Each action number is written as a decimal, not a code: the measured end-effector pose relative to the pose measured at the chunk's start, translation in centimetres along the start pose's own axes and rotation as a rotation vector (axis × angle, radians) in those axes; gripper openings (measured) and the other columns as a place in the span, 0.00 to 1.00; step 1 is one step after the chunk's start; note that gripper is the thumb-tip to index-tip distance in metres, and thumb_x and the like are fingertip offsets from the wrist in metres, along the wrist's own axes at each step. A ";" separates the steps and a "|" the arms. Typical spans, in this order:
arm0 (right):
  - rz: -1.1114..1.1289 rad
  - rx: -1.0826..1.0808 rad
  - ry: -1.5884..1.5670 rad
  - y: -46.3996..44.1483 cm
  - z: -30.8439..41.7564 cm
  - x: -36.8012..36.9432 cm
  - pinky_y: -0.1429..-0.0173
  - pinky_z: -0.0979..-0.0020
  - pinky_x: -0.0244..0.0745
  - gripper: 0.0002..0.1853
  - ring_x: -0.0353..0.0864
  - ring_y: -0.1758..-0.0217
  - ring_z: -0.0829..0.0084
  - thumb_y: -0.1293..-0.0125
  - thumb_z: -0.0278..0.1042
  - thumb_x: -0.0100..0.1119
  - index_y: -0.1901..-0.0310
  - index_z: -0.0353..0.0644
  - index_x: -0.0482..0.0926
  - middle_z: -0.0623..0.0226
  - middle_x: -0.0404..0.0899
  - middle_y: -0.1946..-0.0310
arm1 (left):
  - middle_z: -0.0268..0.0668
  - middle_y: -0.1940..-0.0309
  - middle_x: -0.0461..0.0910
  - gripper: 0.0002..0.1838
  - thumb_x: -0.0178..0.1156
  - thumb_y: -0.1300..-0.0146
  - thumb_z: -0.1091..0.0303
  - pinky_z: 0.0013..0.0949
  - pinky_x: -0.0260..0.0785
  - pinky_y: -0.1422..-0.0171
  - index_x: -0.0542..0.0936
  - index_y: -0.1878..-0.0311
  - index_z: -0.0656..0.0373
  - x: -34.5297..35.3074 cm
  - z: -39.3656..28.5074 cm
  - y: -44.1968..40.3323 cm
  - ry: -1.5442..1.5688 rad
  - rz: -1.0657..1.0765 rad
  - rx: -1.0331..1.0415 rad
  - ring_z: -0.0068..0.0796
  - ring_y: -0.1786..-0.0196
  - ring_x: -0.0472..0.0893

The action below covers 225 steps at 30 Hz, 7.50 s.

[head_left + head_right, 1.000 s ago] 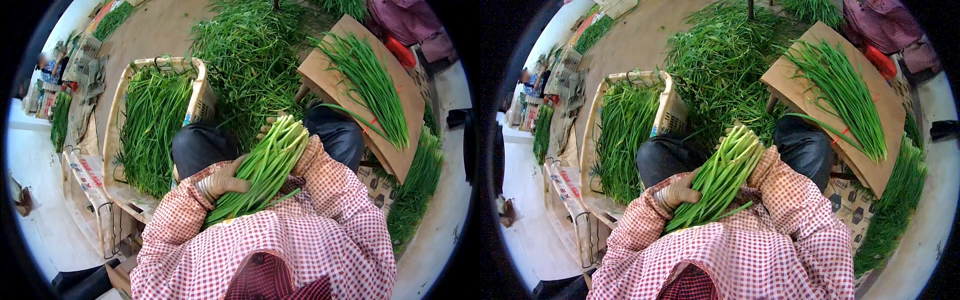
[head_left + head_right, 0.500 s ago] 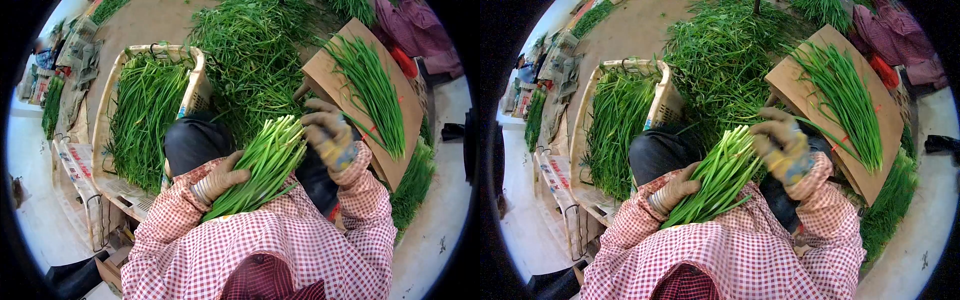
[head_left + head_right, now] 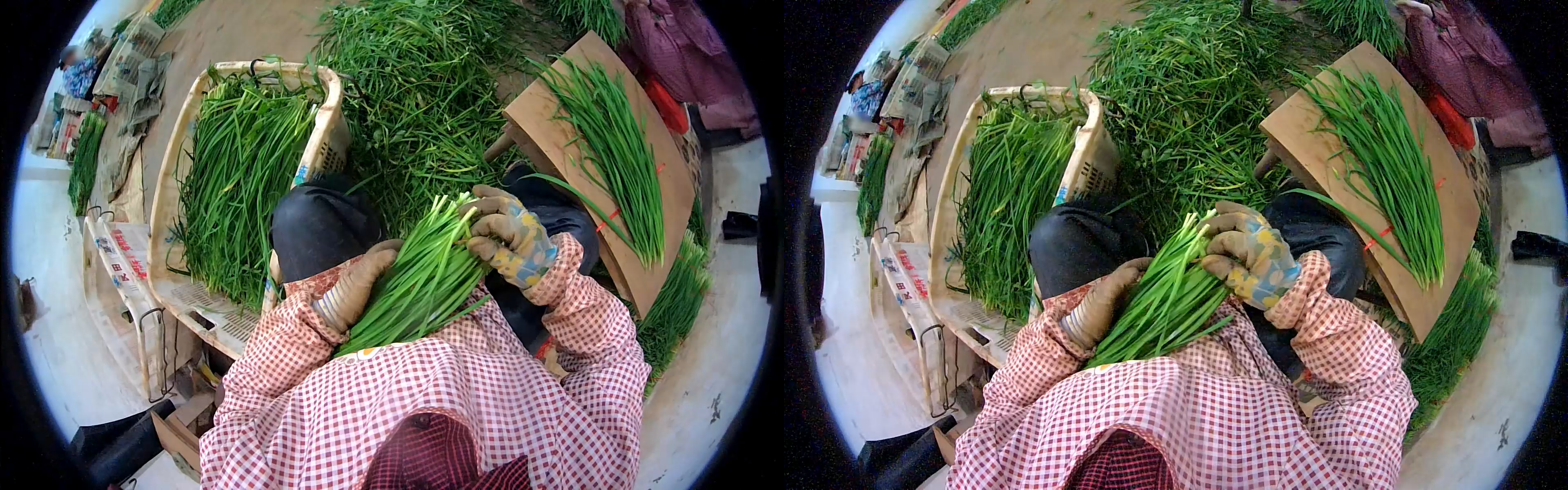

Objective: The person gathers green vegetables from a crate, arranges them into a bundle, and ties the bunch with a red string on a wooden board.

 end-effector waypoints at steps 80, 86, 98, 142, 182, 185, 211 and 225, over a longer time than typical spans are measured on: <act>0.105 0.180 0.447 -3.7 -5.5 2.2 0.44 0.64 0.72 0.11 0.73 0.48 0.59 0.40 0.33 0.53 0.58 0.36 0.76 0.52 0.73 0.51 | 0.46 0.41 0.69 0.51 0.74 0.58 0.67 0.41 0.66 0.36 0.55 0.31 0.61 -2.0 1.1 3.5 0.279 -0.269 0.179 0.40 0.40 0.72; -0.132 0.560 0.130 -10.0 -18.5 -6.5 0.62 0.70 0.78 0.16 0.78 0.63 0.69 0.36 0.33 0.51 0.48 0.38 0.69 0.67 0.77 0.62 | 0.45 0.40 0.69 0.51 0.74 0.57 0.65 0.41 0.67 0.36 0.55 0.31 0.62 -2.6 1.5 3.7 0.283 -0.260 0.141 0.41 0.41 0.73; 0.621 0.570 0.096 -4.9 -2.2 1.1 0.52 0.61 0.74 0.26 0.81 0.57 0.57 0.40 0.51 0.56 0.48 0.38 0.77 0.50 0.81 0.62 | 0.44 0.40 0.69 0.50 0.74 0.56 0.64 0.39 0.66 0.36 0.56 0.31 0.62 -1.8 0.3 3.5 0.179 -0.326 0.287 0.38 0.40 0.72; 0.508 0.624 0.134 -5.1 -7.2 3.6 0.46 0.63 0.70 0.32 0.76 0.51 0.59 0.53 0.55 0.66 0.50 0.41 0.77 0.54 0.77 0.58 | 0.43 0.40 0.69 0.54 0.78 0.61 0.59 0.40 0.62 0.34 0.57 0.32 0.61 -0.7 0.3 3.0 -0.006 -0.358 0.334 0.38 0.39 0.71; 0.366 1.274 -0.196 -3.3 -27.0 7.8 0.37 0.56 0.67 0.29 0.60 0.31 0.59 0.30 0.49 0.45 0.31 0.47 0.57 0.50 0.61 0.35 | 0.43 0.30 0.56 0.61 0.75 0.57 0.64 0.41 0.50 0.27 0.42 0.26 0.55 -3.1 2.7 3.5 0.334 -0.233 -0.030 0.40 0.29 0.59; 0.502 1.081 -1.192 -7.5 -16.6 7.5 0.34 0.59 0.68 0.33 0.57 0.29 0.55 0.33 0.49 0.51 0.30 0.50 0.54 0.50 0.54 0.31 | 0.43 0.31 0.57 0.61 0.75 0.57 0.63 0.40 0.51 0.27 0.42 0.26 0.55 -2.4 1.9 2.9 0.350 -0.218 -0.055 0.40 0.30 0.60; 0.139 0.469 0.339 -10.2 -12.4 0.7 0.69 0.69 0.74 0.10 0.74 0.74 0.69 0.30 0.34 0.41 0.59 0.41 0.73 0.64 0.74 0.76 | 0.46 0.44 0.73 0.41 0.68 0.53 0.72 0.43 0.70 0.39 0.62 0.35 0.64 -1.5 2.9 4.5 0.308 0.008 -0.001 0.43 0.44 0.76; 0.488 0.206 -0.125 -6.9 -2.6 1.6 0.49 0.65 0.74 0.26 0.79 0.51 0.63 0.50 0.38 0.67 0.48 0.42 0.74 0.59 0.80 0.56 | 0.48 0.43 0.72 0.43 0.66 0.53 0.70 0.42 0.70 0.38 0.57 0.33 0.65 -1.2 2.5 4.0 0.301 -0.041 0.106 0.42 0.44 0.76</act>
Point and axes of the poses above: each hand's wrist, its own y-axis away from the middle knuckle, its own x-axis out of the palm, z = x × y, the point moved 6 cm from there along -y, towards the middle knuckle
